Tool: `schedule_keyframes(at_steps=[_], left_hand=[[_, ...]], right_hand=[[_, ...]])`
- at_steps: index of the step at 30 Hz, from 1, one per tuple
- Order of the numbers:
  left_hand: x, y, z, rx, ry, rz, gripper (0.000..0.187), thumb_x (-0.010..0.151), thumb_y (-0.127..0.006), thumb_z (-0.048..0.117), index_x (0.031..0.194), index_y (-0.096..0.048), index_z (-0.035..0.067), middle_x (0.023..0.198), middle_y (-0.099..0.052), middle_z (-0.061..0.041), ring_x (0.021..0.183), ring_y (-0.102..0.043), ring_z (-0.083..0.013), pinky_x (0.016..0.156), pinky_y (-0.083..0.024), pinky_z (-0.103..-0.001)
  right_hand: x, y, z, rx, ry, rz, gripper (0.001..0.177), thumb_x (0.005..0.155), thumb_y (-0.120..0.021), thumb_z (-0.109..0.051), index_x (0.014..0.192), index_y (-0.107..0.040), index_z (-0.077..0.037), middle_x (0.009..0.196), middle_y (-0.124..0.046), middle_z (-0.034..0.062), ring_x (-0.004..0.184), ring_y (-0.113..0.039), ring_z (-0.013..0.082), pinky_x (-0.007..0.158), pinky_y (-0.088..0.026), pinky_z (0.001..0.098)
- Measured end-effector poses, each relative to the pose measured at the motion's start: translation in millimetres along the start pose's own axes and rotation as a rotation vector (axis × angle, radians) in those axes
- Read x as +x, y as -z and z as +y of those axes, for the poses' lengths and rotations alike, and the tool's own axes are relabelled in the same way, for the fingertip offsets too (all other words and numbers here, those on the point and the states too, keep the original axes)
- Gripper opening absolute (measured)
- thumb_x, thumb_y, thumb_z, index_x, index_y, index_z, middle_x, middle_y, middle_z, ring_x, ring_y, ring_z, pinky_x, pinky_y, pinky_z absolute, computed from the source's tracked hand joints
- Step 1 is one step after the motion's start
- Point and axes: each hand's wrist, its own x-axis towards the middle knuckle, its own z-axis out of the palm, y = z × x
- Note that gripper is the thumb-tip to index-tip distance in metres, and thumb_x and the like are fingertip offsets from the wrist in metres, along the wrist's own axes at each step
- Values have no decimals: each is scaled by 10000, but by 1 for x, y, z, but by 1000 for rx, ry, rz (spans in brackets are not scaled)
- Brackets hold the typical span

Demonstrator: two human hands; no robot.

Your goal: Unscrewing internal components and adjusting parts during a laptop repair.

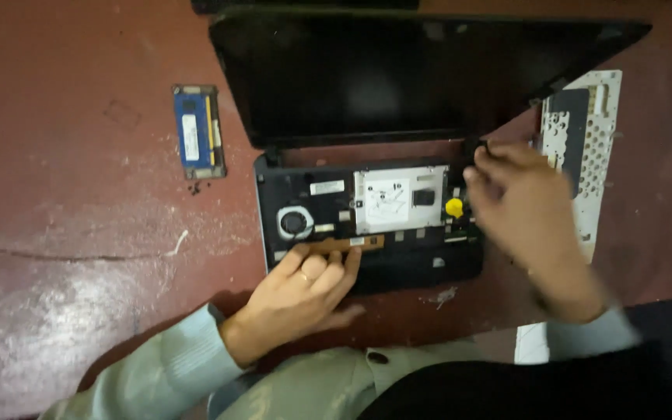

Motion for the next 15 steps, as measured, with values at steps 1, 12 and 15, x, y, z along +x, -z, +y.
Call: schedule_keyframes(at_steps=[1,12,15], left_hand=[[0,1,2,3,4,-3,814,926,-613,712,1366,-634,28,1021,-623,-65,880,-587,-201,907,-525,-377],[24,7,5,68,45,150,176,1027,-647,234,919,-552,135,894,-541,-66,822,-546,-228,794,-506,-369],[19,4,5,51,56,137,198,1055,-607,324,994,-626,137,896,-524,-61,836,-554,-235,834,-509,-382]], right_hand=[[10,6,5,4,4,0,319,1012,-669,-221,1213,-790,-5,1209,-752,171,1015,-718,294,928,-569,437],[73,55,-7,376,-670,-487,155,955,-769,-192,1023,-756,-54,976,-797,121,857,-778,199,909,-579,352],[83,51,-3,404,-757,-533,167,943,-781,-178,1027,-787,-34,969,-794,153,829,-773,217,804,-554,280]])
